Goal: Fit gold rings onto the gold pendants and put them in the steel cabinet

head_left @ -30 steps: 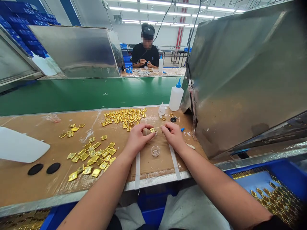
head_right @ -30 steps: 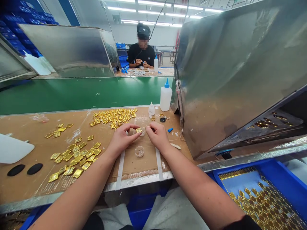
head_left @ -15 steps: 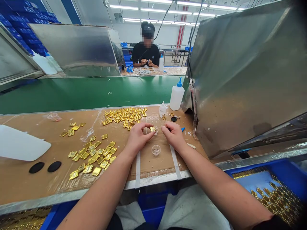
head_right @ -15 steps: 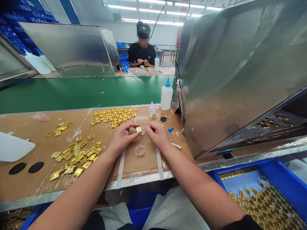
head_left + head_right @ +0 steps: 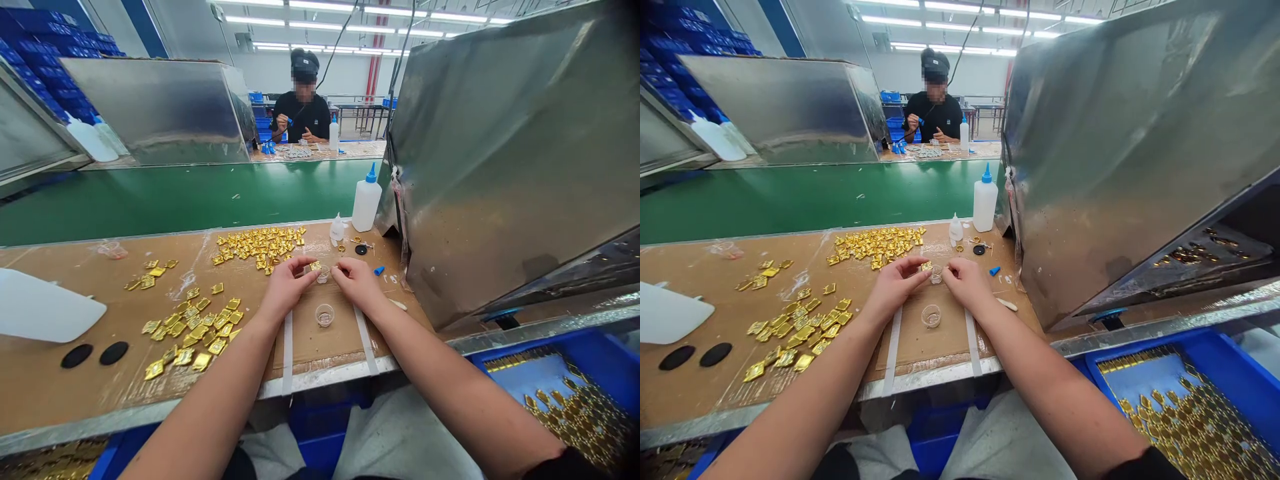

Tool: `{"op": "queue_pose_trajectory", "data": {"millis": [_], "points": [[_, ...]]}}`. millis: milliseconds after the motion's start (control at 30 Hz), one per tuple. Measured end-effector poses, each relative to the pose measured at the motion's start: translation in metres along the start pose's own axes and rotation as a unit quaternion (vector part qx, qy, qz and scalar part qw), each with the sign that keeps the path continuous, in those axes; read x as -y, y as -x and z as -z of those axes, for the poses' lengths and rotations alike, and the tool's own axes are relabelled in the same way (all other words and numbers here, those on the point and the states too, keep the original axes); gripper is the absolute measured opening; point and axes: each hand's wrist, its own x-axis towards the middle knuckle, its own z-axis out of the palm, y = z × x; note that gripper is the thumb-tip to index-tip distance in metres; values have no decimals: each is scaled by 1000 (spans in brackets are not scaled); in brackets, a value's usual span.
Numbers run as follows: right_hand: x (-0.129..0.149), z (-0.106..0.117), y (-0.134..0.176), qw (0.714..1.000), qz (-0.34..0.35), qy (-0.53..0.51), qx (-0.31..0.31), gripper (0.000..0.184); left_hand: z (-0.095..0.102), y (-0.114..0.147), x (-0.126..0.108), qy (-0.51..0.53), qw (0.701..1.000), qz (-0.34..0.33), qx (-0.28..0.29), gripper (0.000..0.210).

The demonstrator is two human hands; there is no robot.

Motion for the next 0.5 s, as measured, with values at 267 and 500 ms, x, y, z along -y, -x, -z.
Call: {"op": "queue_pose_trajectory", "data": {"millis": [267,500], "points": [[4,1,1,999,-4,17,39,36,-2,1,-1,93,995,25,30,47],[5,1,2,999,-7,36,21,37,-3,1,-1,81,996,12,37,47]]}}
